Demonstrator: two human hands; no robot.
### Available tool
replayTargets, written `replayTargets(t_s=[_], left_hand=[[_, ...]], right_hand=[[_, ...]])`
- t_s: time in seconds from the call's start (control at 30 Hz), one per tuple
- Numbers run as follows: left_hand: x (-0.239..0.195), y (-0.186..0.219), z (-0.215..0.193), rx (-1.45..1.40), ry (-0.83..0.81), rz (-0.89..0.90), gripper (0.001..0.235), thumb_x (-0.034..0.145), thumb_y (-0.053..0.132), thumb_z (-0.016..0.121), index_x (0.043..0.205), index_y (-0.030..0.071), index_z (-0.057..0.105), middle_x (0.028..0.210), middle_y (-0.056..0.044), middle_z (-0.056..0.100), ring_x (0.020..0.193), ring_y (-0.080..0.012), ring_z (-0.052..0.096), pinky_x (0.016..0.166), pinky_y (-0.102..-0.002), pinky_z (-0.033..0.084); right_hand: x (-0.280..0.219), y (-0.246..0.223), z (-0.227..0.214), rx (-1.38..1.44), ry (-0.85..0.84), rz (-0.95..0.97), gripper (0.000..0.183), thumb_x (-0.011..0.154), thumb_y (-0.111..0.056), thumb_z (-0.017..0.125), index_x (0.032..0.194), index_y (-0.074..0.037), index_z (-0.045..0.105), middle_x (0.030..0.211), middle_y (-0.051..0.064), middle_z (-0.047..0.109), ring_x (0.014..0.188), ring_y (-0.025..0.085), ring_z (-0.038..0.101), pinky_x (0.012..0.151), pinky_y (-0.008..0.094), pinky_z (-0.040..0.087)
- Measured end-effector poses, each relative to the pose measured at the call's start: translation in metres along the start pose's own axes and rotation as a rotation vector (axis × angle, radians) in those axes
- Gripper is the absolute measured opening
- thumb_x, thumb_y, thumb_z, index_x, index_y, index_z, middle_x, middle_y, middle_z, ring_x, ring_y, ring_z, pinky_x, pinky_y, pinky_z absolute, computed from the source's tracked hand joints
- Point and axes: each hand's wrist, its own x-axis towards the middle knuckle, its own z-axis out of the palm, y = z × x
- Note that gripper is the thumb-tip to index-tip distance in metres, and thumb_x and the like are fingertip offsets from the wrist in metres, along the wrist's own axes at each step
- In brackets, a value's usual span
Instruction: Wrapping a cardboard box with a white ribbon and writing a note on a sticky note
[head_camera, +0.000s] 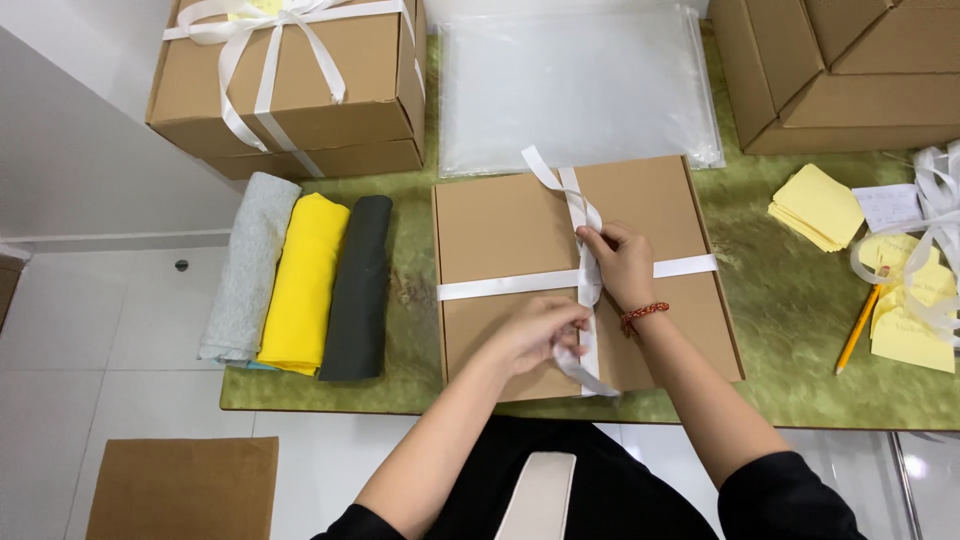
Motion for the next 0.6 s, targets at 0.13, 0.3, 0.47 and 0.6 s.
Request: replayTargets(t_s=[0.13, 0.3, 0.47, 0.6], left_hand=[[-0.06, 0.067, -0.014, 0.339, 0.088, 0.058, 0.031, 0.094, 0.031, 0.077, 0.089, 0.002, 0.065, 0.074, -0.003, 0.062, 0.049, -0.0009, 0.045, 0.046, -0.018, 0.046], [-0.039, 0.083, -0.121, 1.094, 0.28, 0.018, 0.029, 0.086, 0.033, 0.076, 0.079, 0.005, 0.08, 0.067, -0.01, 0.073, 0.042, -0.017, 0.055, 0.046, -0.03, 0.048], [-0.039, 0.082, -0.11, 1.722, 0.723, 0.04, 0.037, 0.087, 0.051, 0.074, 0.105, 0.021, 0.085, 0.114, -0.012, 0.075, 0.115, -0.0379, 0.068, 0.096, -0.057, 0.054], [-0.021, 0.051, -0.041, 1.664, 0.553, 0.642, 0.026, 0.09, 0.049, 0.078, 0.091, 0.023, 0.074, 0.099, 0.0, 0.064, 0.106, -0.0277, 0.062, 0.09, -0.048, 0.049]], right_hand=[[-0.015, -0.013, -0.008, -0.003, 0.029, -0.075, 0.02, 0.104, -0.032, 0.083, 0.092, -0.016, 0.083, 0.079, 0.008, 0.071, 0.081, 0.022, 0.068, 0.074, 0.032, 0.053], [-0.023, -0.03, -0.009, -0.008, 0.015, 0.005, 0.023, 0.105, -0.035, 0.08, 0.091, -0.017, 0.082, 0.07, 0.005, 0.07, 0.073, 0.013, 0.062, 0.063, 0.031, 0.048], [-0.024, -0.039, -0.01, -0.01, 0.0, 0.027, 0.024, 0.106, -0.036, 0.078, 0.09, -0.018, 0.081, 0.072, 0.004, 0.075, 0.071, 0.013, 0.066, 0.064, 0.03, 0.051], [-0.024, -0.038, -0.01, -0.028, -0.001, 0.013, 0.024, 0.107, -0.033, 0.077, 0.09, -0.017, 0.081, 0.074, 0.005, 0.078, 0.071, 0.016, 0.072, 0.063, 0.03, 0.053]])
